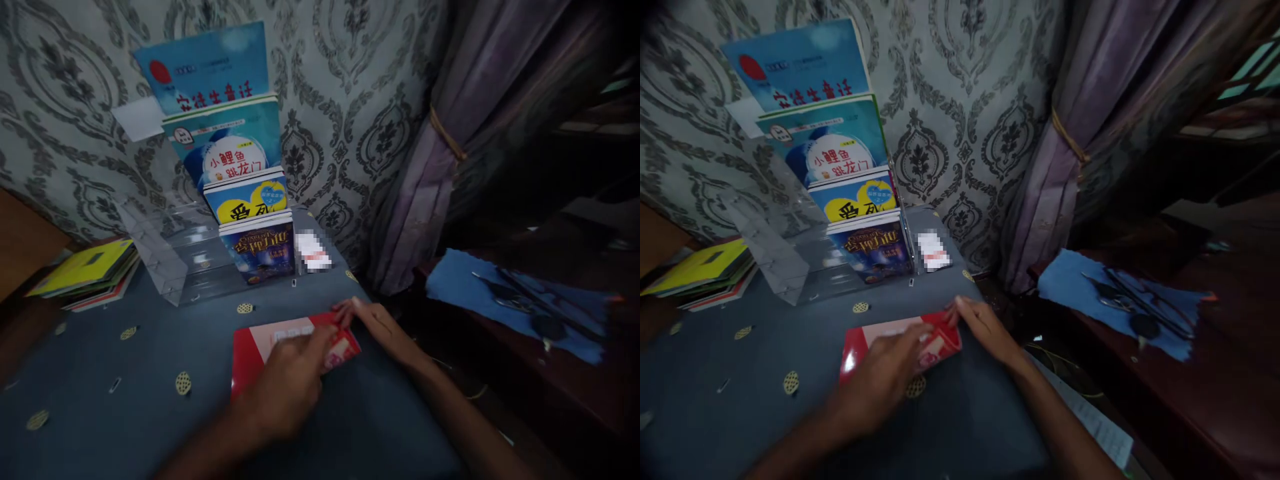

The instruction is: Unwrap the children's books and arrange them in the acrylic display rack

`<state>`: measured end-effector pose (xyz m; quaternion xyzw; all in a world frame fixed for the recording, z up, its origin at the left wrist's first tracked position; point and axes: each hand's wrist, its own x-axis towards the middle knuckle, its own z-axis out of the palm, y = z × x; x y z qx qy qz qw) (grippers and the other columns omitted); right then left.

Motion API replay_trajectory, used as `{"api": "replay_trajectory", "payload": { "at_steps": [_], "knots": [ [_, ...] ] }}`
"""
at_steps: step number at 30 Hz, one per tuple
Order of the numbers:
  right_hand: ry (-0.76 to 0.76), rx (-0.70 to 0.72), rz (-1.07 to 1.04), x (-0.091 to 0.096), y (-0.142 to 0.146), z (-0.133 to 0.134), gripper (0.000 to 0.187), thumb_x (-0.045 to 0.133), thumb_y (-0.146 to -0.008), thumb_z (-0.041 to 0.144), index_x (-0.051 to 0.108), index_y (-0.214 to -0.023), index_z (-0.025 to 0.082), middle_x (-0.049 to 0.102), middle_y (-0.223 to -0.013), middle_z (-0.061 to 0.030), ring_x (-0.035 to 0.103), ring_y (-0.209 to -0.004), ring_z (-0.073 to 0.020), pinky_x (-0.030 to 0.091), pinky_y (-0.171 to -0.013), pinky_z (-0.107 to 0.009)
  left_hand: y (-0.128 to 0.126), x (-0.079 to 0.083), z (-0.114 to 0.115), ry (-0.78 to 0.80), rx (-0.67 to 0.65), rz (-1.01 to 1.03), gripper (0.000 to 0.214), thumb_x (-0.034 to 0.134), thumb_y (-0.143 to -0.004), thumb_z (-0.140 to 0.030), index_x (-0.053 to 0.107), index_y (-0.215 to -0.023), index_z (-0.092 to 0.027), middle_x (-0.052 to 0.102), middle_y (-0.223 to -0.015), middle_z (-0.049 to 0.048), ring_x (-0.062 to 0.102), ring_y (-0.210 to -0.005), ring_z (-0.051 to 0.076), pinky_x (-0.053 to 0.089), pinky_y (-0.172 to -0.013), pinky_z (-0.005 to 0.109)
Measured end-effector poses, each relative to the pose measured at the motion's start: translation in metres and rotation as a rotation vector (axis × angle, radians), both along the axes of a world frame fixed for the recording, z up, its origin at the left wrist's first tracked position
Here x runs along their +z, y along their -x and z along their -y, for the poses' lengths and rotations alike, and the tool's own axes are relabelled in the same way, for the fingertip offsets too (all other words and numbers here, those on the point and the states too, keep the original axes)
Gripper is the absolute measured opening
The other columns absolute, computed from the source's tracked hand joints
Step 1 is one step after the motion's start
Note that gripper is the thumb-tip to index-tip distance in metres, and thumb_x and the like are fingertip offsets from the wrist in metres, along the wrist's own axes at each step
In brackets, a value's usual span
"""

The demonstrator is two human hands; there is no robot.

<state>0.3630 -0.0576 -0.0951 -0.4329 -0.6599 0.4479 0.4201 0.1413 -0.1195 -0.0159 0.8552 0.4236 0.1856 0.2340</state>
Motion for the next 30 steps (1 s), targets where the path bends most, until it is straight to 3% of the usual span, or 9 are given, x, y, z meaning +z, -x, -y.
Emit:
{"api": "replay_trajectory", "payload": {
  "at_steps": [5, 9, 12, 15, 18, 21, 24, 27, 30],
  "knots": [
    [0.171, -0.047, -0.284, 0.009, -0.001, 0.011, 0.069, 0.050, -0.081, 0.086, 0.072, -0.066, 0.023, 0.071, -0.078, -0.0091, 0.066, -0.080, -0.0254, 0.054, -0.081, -0.042, 0.027, 0.018, -0.021, 0.153, 0.229, 0.582, 0.027, 0.055, -0.095, -0.038, 0.067, -0.111, -0.020, 0.074, -0.087, 0.0027, 0.065, -0.070, 0.016, 0.052, -0.063, 0.025],
    [0.136, -0.116, -0.453, 0.020, 0.017, 0.021, 0.054, 0.077, -0.073, 0.068, 0.072, -0.104, 0.023, 0.072, -0.106, -0.0085, 0.066, -0.093, -0.0232, 0.052, -0.066, -0.030, 0.043, 0.021, -0.033, 0.355, 0.356, 0.949, 0.041, 0.074, -0.080, -0.046, 0.064, -0.108, -0.018, 0.070, -0.070, -0.0007, 0.061, -0.055, 0.013, 0.050, -0.053, 0.023],
    [0.138, -0.079, -0.505, 0.027, 0.038, 0.025, 0.068, 0.085, -0.069, 0.055, 0.061, -0.127, 0.028, 0.071, -0.112, -0.0063, 0.065, -0.092, -0.0198, 0.050, -0.061, -0.025, 0.054, 0.026, -0.032, 0.380, 0.412, 1.093, 0.046, 0.079, -0.073, -0.046, 0.062, -0.106, -0.018, 0.071, -0.067, -0.0012, 0.065, -0.055, 0.015, 0.052, -0.055, 0.026],
    [0.176, 0.034, -0.487, 0.031, 0.059, 0.028, 0.066, 0.087, -0.066, 0.054, 0.063, -0.120, 0.025, 0.073, -0.099, -0.0049, 0.065, -0.080, -0.0175, 0.047, -0.055, -0.022, 0.068, 0.031, -0.031, 0.326, 0.469, 1.209, 0.048, 0.081, -0.070, -0.044, 0.060, -0.105, -0.019, 0.072, -0.071, -0.0008, 0.069, -0.062, 0.018, 0.055, -0.061, 0.028],
    [0.247, 0.182, -0.408, 0.031, 0.071, 0.030, 0.053, 0.084, -0.069, 0.059, 0.069, -0.101, 0.020, 0.073, -0.081, -0.0034, 0.059, -0.061, -0.0129, 0.043, -0.049, -0.021, 0.085, 0.021, -0.039, 0.274, 0.553, 1.283, 0.048, 0.082, -0.068, -0.042, 0.058, -0.103, -0.020, 0.072, -0.072, -0.0017, 0.070, -0.063, 0.018, 0.056, -0.064, 0.029],
    [0.311, 0.202, -0.354, 0.025, 0.074, 0.028, 0.053, 0.081, -0.070, 0.061, 0.067, -0.101, 0.019, 0.070, -0.070, 0.0001, 0.048, -0.047, -0.0084, 0.036, -0.041, -0.020, 0.098, -0.008, -0.049, 0.296, 0.667, 1.221, 0.043, 0.078, -0.068, -0.041, 0.053, -0.097, -0.021, 0.067, -0.066, -0.0038, 0.066, -0.058, 0.016, 0.053, -0.061, 0.028],
    [0.306, 0.146, -0.202, 0.013, 0.072, 0.023, 0.053, 0.080, -0.069, 0.056, 0.061, -0.102, 0.020, 0.064, -0.061, 0.0051, 0.044, -0.041, -0.0085, 0.034, -0.037, -0.020, 0.110, -0.043, -0.054, 0.311, 0.769, 0.978, 0.031, 0.069, -0.075, -0.040, 0.049, -0.092, -0.022, 0.058, -0.058, -0.0071, 0.057, -0.049, 0.014, 0.047, -0.055, 0.025],
    [0.230, 0.059, 0.013, -0.002, 0.069, 0.018, 0.045, 0.074, -0.073, 0.052, 0.059, -0.101, 0.021, 0.058, -0.053, 0.0078, 0.047, -0.040, -0.0109, 0.035, -0.037, -0.022, 0.122, -0.064, -0.051, 0.236, 0.752, 0.666, 0.015, 0.062, -0.081, -0.028, 0.055, -0.092, -0.022, 0.057, -0.058, -0.0057, 0.055, -0.053, 0.015, 0.046, -0.059, 0.026],
    [0.194, 0.042, 0.112, -0.012, 0.067, 0.014, 0.044, 0.068, -0.078, 0.050, 0.060, -0.107, 0.018, 0.057, -0.051, 0.0075, 0.047, -0.039, -0.0116, 0.035, -0.038, -0.023, 0.133, -0.071, -0.048, 0.027, 0.658, 0.277, 0.010, 0.055, -0.086, -0.018, 0.062, -0.093, -0.021, 0.066, -0.075, 0.0013, 0.063, -0.074, 0.019, 0.049, -0.076, 0.031]
  ]
}}
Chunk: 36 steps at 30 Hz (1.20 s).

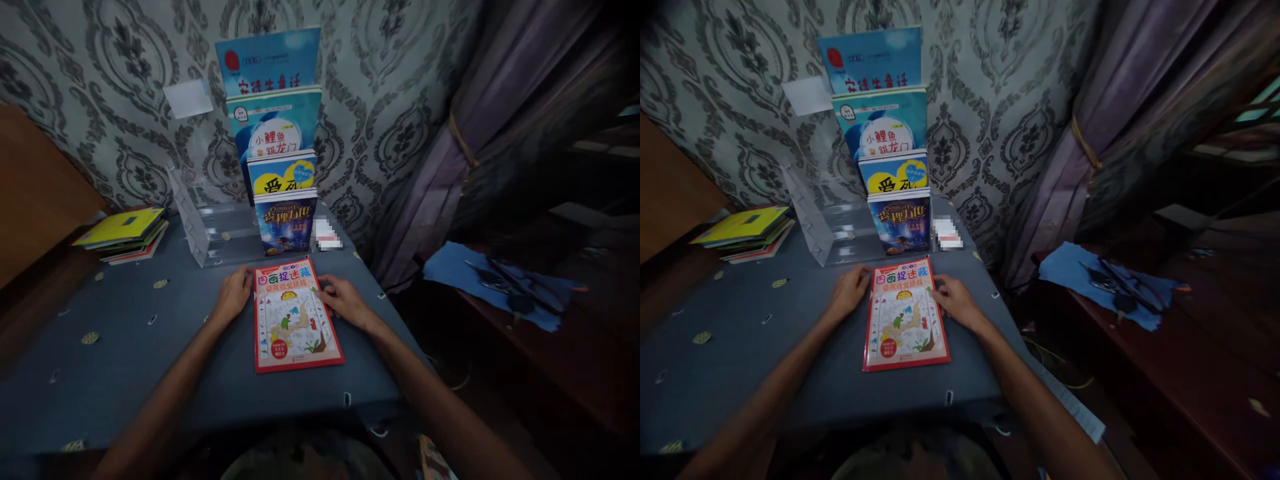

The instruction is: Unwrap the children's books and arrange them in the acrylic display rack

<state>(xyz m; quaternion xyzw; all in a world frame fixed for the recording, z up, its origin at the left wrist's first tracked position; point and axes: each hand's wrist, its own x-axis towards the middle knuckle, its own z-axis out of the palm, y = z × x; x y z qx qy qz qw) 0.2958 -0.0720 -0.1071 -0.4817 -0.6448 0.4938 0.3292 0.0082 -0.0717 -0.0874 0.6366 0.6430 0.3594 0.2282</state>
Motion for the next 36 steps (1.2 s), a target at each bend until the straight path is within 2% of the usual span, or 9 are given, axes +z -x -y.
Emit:
{"api": "replay_trajectory", "payload": {
  "at_steps": [2, 4, 9, 15, 24, 27, 30, 32, 36],
  "knots": [
    [-0.001, 0.009, 0.010, -0.002, 0.000, -0.001, 0.048, 0.066, -0.079, 0.052, 0.060, -0.111, 0.017, 0.055, -0.050, 0.0080, 0.047, -0.039, -0.0115, 0.034, -0.038, -0.023, 0.005, -0.003, 0.000, -0.071, -0.084, -0.249, 0.015, 0.050, -0.091, -0.018, 0.064, -0.095, -0.020, 0.070, -0.090, 0.0064, 0.065, -0.088, 0.022, 0.050, -0.085, 0.035],
    [-0.004, -0.001, 0.011, -0.001, -0.001, 0.000, 0.054, 0.066, -0.078, 0.055, 0.060, -0.114, 0.016, 0.053, -0.050, 0.0088, 0.046, -0.039, -0.0111, 0.033, -0.038, -0.023, 0.009, -0.007, -0.002, -0.139, -0.154, -0.356, 0.017, 0.048, -0.094, -0.020, 0.065, -0.098, -0.018, 0.070, -0.101, 0.0097, 0.064, -0.098, 0.024, 0.050, -0.091, 0.038],
    [0.017, -0.022, 0.021, 0.001, 0.000, 0.003, 0.064, 0.066, -0.079, 0.059, 0.058, -0.123, 0.014, 0.050, -0.051, 0.0099, 0.045, -0.041, -0.0109, 0.033, -0.040, -0.023, 0.015, -0.023, -0.004, -0.270, -0.260, -0.395, 0.022, 0.047, -0.099, -0.024, 0.065, -0.110, -0.017, 0.070, -0.119, 0.0113, 0.063, -0.112, 0.024, 0.049, -0.104, 0.044],
    [0.005, -0.037, 0.053, -0.001, 0.002, 0.004, 0.079, 0.066, -0.079, 0.061, 0.050, -0.140, 0.014, 0.045, -0.057, 0.0111, 0.041, -0.044, -0.0101, 0.034, -0.042, -0.023, 0.017, -0.029, -0.004, -0.264, -0.270, -0.434, 0.026, 0.049, -0.099, -0.021, 0.065, -0.118, -0.019, 0.071, -0.125, 0.0116, 0.065, -0.115, 0.025, 0.050, -0.105, 0.048],
    [-0.333, -0.070, 0.434, 0.008, 0.003, 0.013, 0.044, 0.052, -0.093, 0.043, 0.071, -0.121, 0.014, 0.058, -0.062, 0.0019, 0.051, -0.056, -0.0153, 0.038, -0.056, -0.027, 0.024, -0.030, -0.011, -0.307, -0.324, -0.378, 0.021, 0.053, -0.095, -0.018, 0.068, -0.109, -0.020, 0.075, -0.115, 0.0098, 0.067, -0.107, 0.026, 0.054, -0.100, 0.046],
    [-0.438, -0.015, 0.598, 0.019, 0.023, 0.012, 0.039, 0.048, -0.098, 0.034, 0.071, -0.123, 0.016, 0.071, -0.079, -0.0046, 0.063, -0.071, -0.0193, 0.044, -0.067, -0.029, 0.029, -0.033, -0.012, -0.302, -0.348, -0.333, 0.024, 0.052, -0.095, -0.016, 0.069, -0.111, -0.020, 0.075, -0.119, 0.0091, 0.068, -0.110, 0.025, 0.054, -0.101, 0.046],
    [-0.544, 0.165, 0.719, 0.030, 0.058, 0.006, 0.035, 0.045, -0.100, 0.022, 0.069, -0.125, 0.019, 0.072, -0.114, -0.0111, 0.065, -0.102, -0.0227, 0.047, -0.085, -0.031, 0.034, -0.034, -0.013, -0.287, -0.365, -0.303, 0.030, 0.048, -0.094, -0.013, 0.071, -0.111, -0.021, 0.074, -0.123, 0.0074, 0.068, -0.112, 0.023, 0.054, -0.103, 0.045],
    [-0.585, 0.276, 0.826, 0.033, 0.086, -0.002, 0.037, 0.042, -0.100, 0.016, 0.065, -0.129, 0.018, 0.068, -0.118, -0.0131, 0.062, -0.108, -0.0230, 0.047, -0.089, -0.031, 0.036, -0.034, -0.013, -0.293, -0.363, -0.300, 0.032, 0.046, -0.094, -0.012, 0.072, -0.112, -0.021, 0.074, -0.124, 0.0070, 0.068, -0.114, 0.022, 0.054, -0.104, 0.045],
    [-0.605, 0.339, 0.942, 0.034, 0.128, -0.017, 0.049, 0.040, -0.096, 0.004, 0.052, -0.142, 0.018, 0.063, -0.123, -0.0132, 0.058, -0.115, -0.0235, 0.046, -0.095, -0.034, 0.037, -0.035, -0.012, -0.321, -0.369, -0.325, 0.034, 0.047, -0.093, -0.010, 0.073, -0.114, -0.020, 0.075, -0.123, 0.0081, 0.069, -0.115, 0.022, 0.054, -0.106, 0.044]
  ]
}}
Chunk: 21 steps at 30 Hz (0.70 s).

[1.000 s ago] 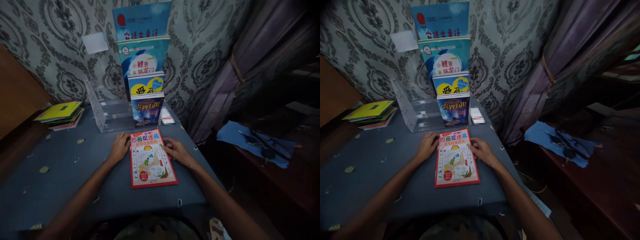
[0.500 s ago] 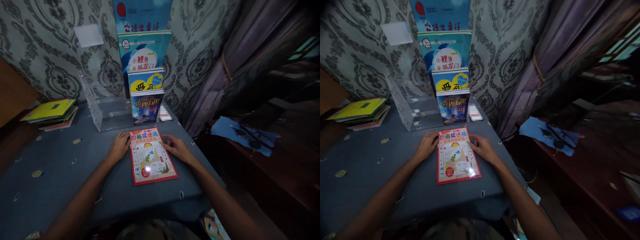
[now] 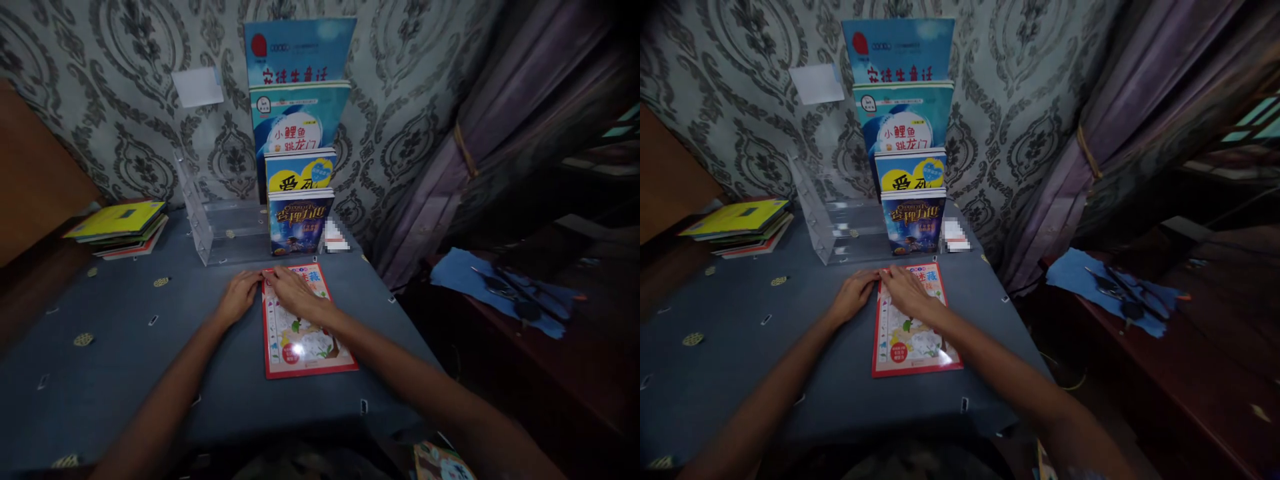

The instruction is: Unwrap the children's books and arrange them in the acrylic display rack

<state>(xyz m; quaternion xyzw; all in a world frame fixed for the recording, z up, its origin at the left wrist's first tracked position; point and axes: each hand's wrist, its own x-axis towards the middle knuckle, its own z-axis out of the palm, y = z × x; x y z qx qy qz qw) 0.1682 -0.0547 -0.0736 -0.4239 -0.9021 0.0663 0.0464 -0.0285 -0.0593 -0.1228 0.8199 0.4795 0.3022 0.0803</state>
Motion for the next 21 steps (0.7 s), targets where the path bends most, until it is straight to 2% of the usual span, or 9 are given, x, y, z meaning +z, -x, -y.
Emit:
{"api": "replay_trajectory", "payload": {
  "at_steps": [5, 10, 16, 21],
  "knots": [
    [0.034, -0.044, -0.013, 0.001, 0.015, -0.007, 0.047, 0.034, -0.098, 0.004, 0.051, -0.141, 0.014, 0.058, -0.132, -0.0183, 0.055, -0.120, -0.0271, 0.047, -0.098, -0.043, 0.001, -0.001, -0.002, -0.012, 0.014, -0.046, 0.038, 0.047, -0.091, -0.007, 0.074, -0.115, -0.021, 0.075, -0.121, 0.0085, 0.069, -0.115, 0.023, 0.053, -0.107, 0.045],
    [0.027, -0.041, 0.001, -0.001, 0.012, -0.007, 0.045, 0.032, -0.099, 0.005, 0.052, -0.139, 0.012, 0.056, -0.134, -0.0199, 0.054, -0.123, -0.0290, 0.047, -0.098, -0.044, -0.002, 0.002, -0.001, -0.003, 0.032, -0.106, 0.038, 0.047, -0.092, -0.007, 0.073, -0.117, -0.021, 0.075, -0.122, 0.0087, 0.069, -0.115, 0.023, 0.054, -0.106, 0.043],
    [0.024, -0.074, -0.011, -0.006, -0.007, -0.009, 0.040, 0.034, -0.101, 0.007, 0.057, -0.132, 0.015, 0.058, -0.130, -0.0171, 0.054, -0.123, -0.0288, 0.046, -0.097, -0.041, -0.006, 0.008, 0.003, -0.018, 0.038, -0.124, 0.035, 0.045, -0.095, -0.009, 0.072, -0.113, -0.020, 0.074, -0.122, 0.0091, 0.069, -0.112, 0.024, 0.056, -0.101, 0.044],
    [0.039, -0.128, 0.041, 0.001, -0.032, -0.008, 0.042, 0.039, -0.097, 0.004, 0.057, -0.134, 0.015, 0.059, -0.129, -0.0174, 0.056, -0.121, -0.0279, 0.047, -0.094, -0.038, -0.004, 0.007, 0.002, -0.013, 0.028, -0.128, 0.034, 0.045, -0.094, -0.009, 0.072, -0.111, -0.022, 0.074, -0.125, 0.0074, 0.069, -0.112, 0.023, 0.057, -0.101, 0.043]
  ]
}}
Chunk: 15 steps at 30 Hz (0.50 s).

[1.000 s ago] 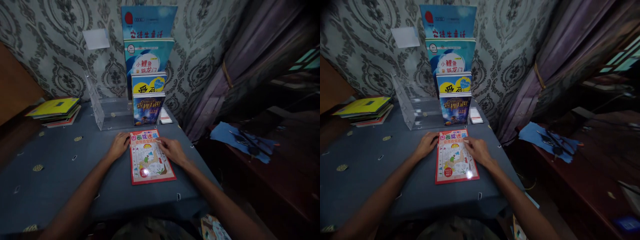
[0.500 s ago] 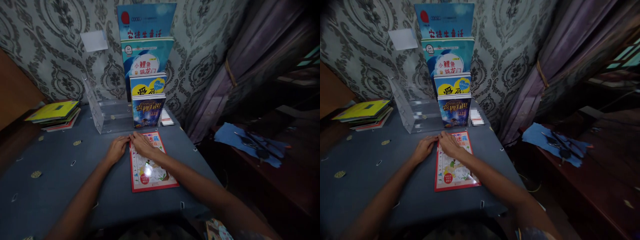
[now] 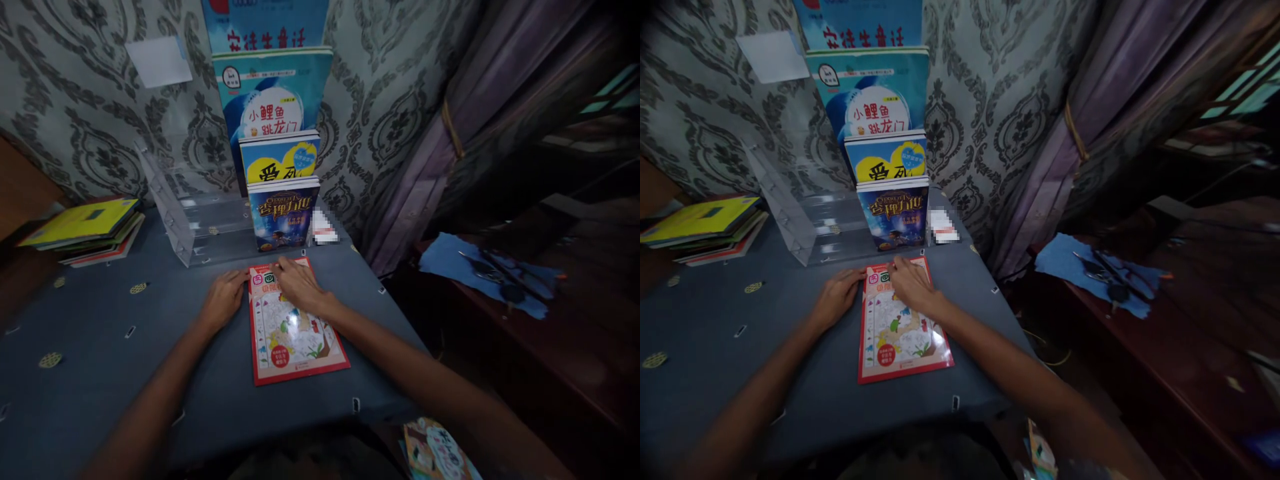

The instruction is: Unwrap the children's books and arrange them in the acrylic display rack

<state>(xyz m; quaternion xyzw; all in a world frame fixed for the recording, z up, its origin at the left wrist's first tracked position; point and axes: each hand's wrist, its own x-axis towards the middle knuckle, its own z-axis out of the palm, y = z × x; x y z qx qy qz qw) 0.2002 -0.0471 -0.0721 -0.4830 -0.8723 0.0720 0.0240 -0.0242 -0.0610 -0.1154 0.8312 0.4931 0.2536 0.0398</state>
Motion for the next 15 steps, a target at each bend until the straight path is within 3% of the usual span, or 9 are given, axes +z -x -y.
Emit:
{"api": "replay_trajectory", "payload": {
  "at_steps": [5, 15],
  "knots": [
    [-0.016, -0.104, 0.029, 0.003, -0.030, -0.001, 0.039, 0.037, -0.101, 0.012, 0.062, -0.130, 0.017, 0.061, -0.124, -0.0175, 0.059, -0.118, -0.0292, 0.050, -0.084, -0.036, 0.002, -0.004, -0.001, -0.008, -0.004, 0.026, 0.035, 0.044, -0.095, -0.012, 0.072, -0.113, -0.021, 0.073, -0.127, 0.0078, 0.069, -0.115, 0.023, 0.056, -0.104, 0.045],
    [-0.043, -0.259, -0.154, -0.017, -0.069, -0.016, 0.036, 0.044, -0.101, 0.021, 0.070, -0.127, 0.022, 0.065, -0.117, -0.0123, 0.064, -0.108, -0.0249, 0.047, -0.081, -0.031, 0.001, -0.005, 0.001, -0.025, -0.014, 0.045, 0.034, 0.043, -0.096, -0.016, 0.072, -0.114, -0.023, 0.073, -0.126, 0.0080, 0.069, -0.113, 0.024, 0.056, -0.104, 0.047]
  ]
}}
